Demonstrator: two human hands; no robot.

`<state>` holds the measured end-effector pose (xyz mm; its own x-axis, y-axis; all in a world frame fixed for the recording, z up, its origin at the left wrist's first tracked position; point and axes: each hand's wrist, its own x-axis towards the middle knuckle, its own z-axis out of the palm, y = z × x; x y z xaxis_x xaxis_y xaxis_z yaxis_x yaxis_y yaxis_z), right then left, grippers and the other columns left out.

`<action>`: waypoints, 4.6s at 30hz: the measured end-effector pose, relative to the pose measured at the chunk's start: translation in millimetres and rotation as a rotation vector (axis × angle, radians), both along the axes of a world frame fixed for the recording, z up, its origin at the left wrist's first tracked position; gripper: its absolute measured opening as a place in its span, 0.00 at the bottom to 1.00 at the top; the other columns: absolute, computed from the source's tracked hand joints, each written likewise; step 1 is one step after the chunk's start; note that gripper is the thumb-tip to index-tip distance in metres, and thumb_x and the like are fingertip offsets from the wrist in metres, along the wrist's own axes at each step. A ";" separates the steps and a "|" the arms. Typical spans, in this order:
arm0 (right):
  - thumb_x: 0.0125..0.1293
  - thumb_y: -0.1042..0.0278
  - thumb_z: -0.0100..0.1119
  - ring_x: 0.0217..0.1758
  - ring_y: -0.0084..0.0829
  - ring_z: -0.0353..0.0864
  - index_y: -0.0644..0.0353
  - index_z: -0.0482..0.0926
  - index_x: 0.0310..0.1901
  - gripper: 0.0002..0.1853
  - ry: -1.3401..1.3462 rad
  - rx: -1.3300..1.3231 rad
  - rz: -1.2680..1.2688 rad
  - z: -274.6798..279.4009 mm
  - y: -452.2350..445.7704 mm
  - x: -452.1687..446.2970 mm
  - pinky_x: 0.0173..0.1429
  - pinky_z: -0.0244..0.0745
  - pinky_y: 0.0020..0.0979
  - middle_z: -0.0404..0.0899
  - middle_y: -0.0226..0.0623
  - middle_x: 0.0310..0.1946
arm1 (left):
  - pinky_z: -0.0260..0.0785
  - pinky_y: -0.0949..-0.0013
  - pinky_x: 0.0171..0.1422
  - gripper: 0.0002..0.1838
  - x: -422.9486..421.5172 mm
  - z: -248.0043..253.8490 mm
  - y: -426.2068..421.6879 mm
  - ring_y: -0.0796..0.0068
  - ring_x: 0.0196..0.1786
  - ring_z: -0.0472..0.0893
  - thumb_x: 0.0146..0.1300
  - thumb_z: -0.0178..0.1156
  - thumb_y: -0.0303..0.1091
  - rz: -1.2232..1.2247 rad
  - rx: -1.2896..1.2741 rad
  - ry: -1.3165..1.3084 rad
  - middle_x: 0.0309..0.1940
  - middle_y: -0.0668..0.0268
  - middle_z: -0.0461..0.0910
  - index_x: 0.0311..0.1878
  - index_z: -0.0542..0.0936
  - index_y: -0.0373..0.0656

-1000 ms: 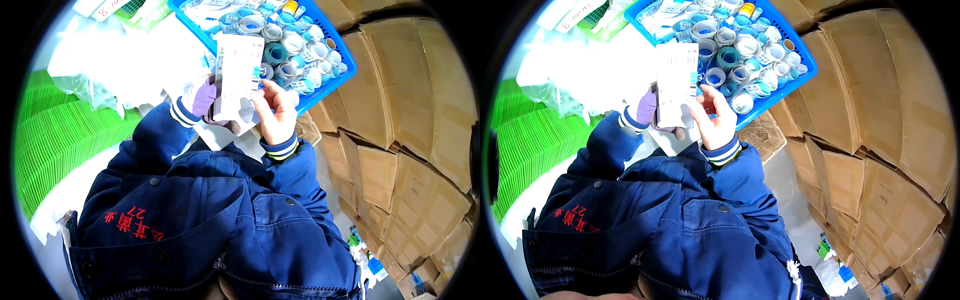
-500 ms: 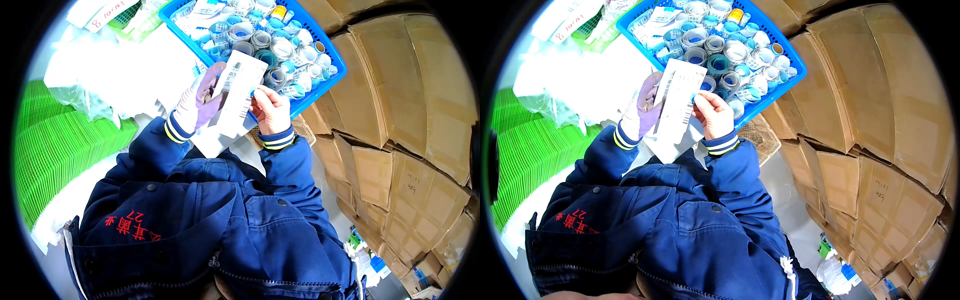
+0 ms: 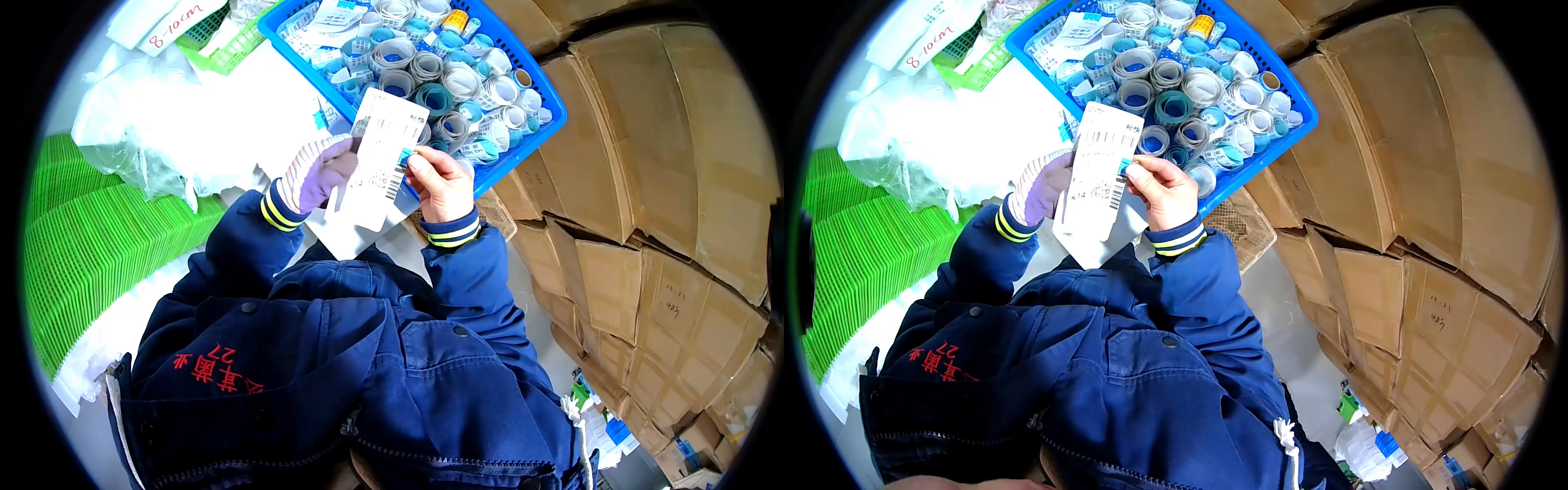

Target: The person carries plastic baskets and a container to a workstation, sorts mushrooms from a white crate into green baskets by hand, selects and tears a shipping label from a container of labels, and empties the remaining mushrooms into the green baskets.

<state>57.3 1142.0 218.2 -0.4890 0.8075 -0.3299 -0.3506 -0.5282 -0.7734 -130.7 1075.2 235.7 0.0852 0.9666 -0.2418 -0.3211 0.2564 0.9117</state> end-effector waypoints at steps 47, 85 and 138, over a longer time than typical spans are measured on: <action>0.52 0.81 0.61 0.34 0.20 0.77 0.69 0.75 0.40 0.12 -0.511 0.350 -0.720 22.5 -74.6 91.1 0.42 0.73 0.20 0.79 0.36 0.31 | 0.68 0.71 0.32 0.37 41.9 5.5 67.7 0.75 0.31 0.75 0.51 0.62 0.34 -0.225 0.085 0.992 0.33 0.61 0.75 0.64 0.58 0.46; 0.57 0.79 0.54 0.28 0.21 0.75 0.67 0.76 0.34 0.04 -0.385 0.065 -1.680 91.4 -900.5 -157.6 0.34 0.72 0.21 0.77 0.35 0.26 | 0.69 0.75 0.31 0.07 116.8 95.4 -631.6 0.76 0.28 0.77 0.47 0.60 0.28 -2.558 0.734 -0.029 0.28 0.66 0.79 0.31 0.80 0.41; 0.59 0.73 0.59 0.30 0.13 0.70 0.69 0.78 0.38 0.09 -0.813 -0.083 -2.409 35.9 -1543.7 240.0 0.36 0.66 0.16 0.76 0.25 0.27 | 0.68 0.77 0.35 0.06 464.5 17.8 -1366.1 0.83 0.32 0.76 0.56 0.58 0.25 -1.819 -0.242 -0.186 0.29 0.69 0.77 0.37 0.77 0.39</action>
